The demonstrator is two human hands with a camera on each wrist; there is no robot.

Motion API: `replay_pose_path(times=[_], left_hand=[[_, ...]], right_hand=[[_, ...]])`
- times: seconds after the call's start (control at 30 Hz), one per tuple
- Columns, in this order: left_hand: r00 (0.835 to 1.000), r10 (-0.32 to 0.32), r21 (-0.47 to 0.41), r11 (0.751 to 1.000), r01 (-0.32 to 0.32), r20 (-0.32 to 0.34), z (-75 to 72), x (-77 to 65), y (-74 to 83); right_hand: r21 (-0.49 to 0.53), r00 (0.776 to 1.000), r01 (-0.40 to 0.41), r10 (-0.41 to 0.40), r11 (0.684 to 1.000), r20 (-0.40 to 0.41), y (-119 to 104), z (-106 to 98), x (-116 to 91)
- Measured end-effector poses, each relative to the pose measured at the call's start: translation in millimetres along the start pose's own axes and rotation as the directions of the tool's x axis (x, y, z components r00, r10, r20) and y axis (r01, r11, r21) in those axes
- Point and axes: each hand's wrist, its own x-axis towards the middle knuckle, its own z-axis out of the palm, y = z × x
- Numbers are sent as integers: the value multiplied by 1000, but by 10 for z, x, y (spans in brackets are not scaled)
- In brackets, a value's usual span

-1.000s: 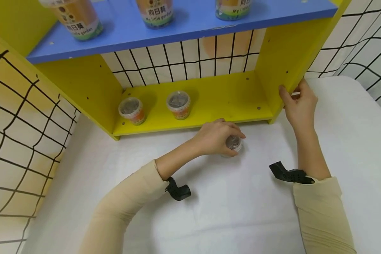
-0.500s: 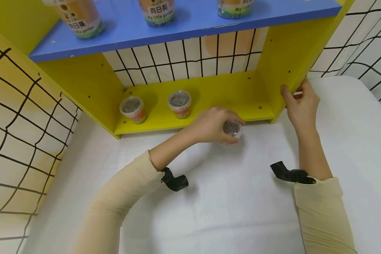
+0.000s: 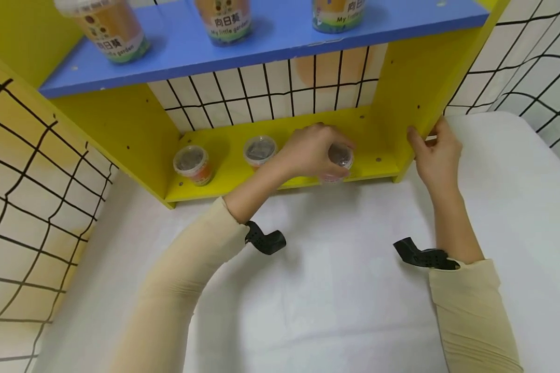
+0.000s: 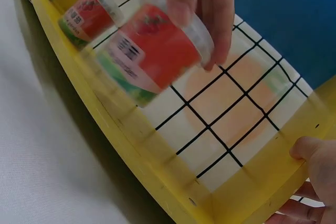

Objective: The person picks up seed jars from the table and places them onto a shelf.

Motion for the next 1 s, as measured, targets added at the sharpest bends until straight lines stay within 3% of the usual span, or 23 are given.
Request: replay_pose_path(times=[0.27,0.53,0.73,1.0], left_hand=[[996,-85,-20,996,86,36,-6,275,-199],[992,-118,-22,993,119,43,58,379,-299],[994,-104,-18,994,105,15,102,355,-334],[1000,-28,42,999,28,0,130,305,-347]], right_hand=[[7,1000,5,-5,1000,23,22,4,-18],[9,1000,21,-21,1000,19,14,-19,-12],[-2,999,25,-25,1000,25,0,-16,-7],[-22,999,46,-46,999,27,9,-24,-20]])
